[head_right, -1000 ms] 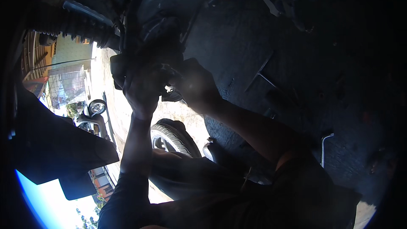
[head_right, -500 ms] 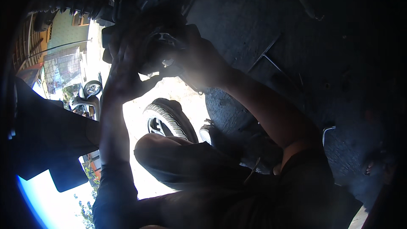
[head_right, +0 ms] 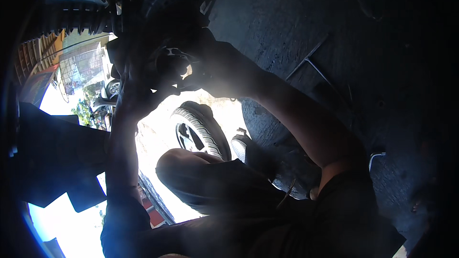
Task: The person cuts a piece of material with scissors, installs brake shoes into a motorcycle wheel hub by hand, and taps the part with a mallet.
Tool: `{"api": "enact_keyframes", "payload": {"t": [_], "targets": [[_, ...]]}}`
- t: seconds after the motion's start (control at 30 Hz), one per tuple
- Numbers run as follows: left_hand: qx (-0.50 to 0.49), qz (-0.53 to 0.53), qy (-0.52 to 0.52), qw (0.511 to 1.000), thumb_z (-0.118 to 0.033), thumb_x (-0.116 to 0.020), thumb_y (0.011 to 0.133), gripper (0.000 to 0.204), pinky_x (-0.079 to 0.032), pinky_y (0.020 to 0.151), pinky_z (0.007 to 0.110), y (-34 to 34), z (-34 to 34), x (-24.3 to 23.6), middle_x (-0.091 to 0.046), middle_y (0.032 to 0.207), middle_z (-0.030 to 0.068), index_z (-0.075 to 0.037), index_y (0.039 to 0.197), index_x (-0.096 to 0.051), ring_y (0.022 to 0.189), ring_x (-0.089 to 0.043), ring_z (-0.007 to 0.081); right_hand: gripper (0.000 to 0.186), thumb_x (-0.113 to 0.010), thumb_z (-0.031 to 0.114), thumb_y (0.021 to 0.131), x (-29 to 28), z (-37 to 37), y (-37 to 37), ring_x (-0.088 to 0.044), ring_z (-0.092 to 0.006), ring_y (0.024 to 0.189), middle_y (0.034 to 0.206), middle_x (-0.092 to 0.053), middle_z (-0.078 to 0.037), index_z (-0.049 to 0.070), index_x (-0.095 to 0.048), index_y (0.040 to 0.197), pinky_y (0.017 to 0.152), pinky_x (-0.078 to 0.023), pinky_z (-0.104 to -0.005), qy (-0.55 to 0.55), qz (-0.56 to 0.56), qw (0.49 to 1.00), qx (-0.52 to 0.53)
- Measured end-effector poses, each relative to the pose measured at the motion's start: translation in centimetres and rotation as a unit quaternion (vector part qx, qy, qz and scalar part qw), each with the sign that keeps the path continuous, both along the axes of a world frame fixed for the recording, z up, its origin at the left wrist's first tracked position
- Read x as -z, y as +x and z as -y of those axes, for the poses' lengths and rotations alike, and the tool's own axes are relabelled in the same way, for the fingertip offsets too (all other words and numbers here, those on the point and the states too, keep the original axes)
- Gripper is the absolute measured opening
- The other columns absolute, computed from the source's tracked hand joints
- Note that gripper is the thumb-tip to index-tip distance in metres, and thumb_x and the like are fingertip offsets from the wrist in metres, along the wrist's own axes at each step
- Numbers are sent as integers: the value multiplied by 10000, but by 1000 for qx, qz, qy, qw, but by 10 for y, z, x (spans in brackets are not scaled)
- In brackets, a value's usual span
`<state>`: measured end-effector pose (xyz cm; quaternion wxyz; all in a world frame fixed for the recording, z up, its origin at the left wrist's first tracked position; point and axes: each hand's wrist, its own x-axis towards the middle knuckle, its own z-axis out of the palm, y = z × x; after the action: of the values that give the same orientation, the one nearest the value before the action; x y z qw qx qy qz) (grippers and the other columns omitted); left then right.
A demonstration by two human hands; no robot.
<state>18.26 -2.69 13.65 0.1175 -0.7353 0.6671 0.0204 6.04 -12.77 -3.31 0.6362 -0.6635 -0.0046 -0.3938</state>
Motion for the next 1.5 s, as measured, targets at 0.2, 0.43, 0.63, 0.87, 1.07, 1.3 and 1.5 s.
{"api": "enact_keyframes", "payload": {"t": [0.2, 0.43, 0.63, 0.87, 1.07, 1.3, 1.5], "targets": [[-48, -10, -9, 999, -340, -821, 616, 792, -240, 1065, 479, 5, -2, 6, -461, 1368, 109, -122, 1306, -499, 1295, -354, 338, 710, -775, 176, 755, -7, 0, -6, -583, -288, 854, 1064, -469, -171, 109, -423, 1367, 716, -522, -349, -50, 8, 998, 24], [-2, 7, -37, 999, -244, -842, 550, 787, -243, 1072, 450, -2, 4, 7, -524, 1309, 36, -124, 1266, -537, 1275, -422, 263, 669, -768, 160, 750, -7, -1, -10, -564, -270, 853, 1044, -505, -170, 101, -469, 1345, 709, -517, -331, -48, -21, 998, 43], [8, 8, -83, 996, -266, -836, 604, 678, -261, 1060, 431, -12, 8, 13, -560, 1265, 28, -125, 1211, -569, 1242, -469, 226, 631, -758, 232, 776, -7, 0, -12, -569, -266, 838, 1021, -534, -153, 64, -491, 1323, 729, -513, -344, -66, -41, 996, 50], [-54, -18, -95, 994, -279, -829, 650, 615, -305, 1031, 399, -13, 10, 16, -579, 1229, 37, -123, 1190, -580, 1190, -514, 229, 614, -734, 333, 790, -1, 6, -7, -591, -264, 907, 1058, -573, -157, 39, -526, 1287, 754, -508, -338, -57, -84, 995, 21], [133, 10, -185, 974, -292, -849, 623, 653, -307, 1038, 406, -5, 13, 19, -581, 1227, 51, -114, 1188, -573, 1181, -515, 238, 586, -726, 303, 789, 7, 15, -4, -603, -269, 870, 1010, -570, -148, 84, -531, 1296, 757, -501, -335, -82, -55, 993, 60], [43, -10, -162, 986, -241, -839, 635, 675, -315, 1039, 448, -12, 5, 18, -547, 1259, 104, -73, 1214, -534, 1222, -462, 312, 447, -663, 122, 791, -28, 12, -19, -644, -260, 852, 1024, -629, -98, 143, -564, 1227, 754, -538, -356, -78, 52, 994, 50], [78, -1, -145, 986, -246, -843, 626, 708, -311, 1037, 476, -7, 5, 13, -515, 1287, 130, -55, 1223, -514, 1247, -415, 371, 378, -724, 253, 761, -55, -1, -18, -635, -267, 747, 845, -616, -95, 94, -578, 1071, 646, -523, -364, -75, -29, 981, 175]]}}
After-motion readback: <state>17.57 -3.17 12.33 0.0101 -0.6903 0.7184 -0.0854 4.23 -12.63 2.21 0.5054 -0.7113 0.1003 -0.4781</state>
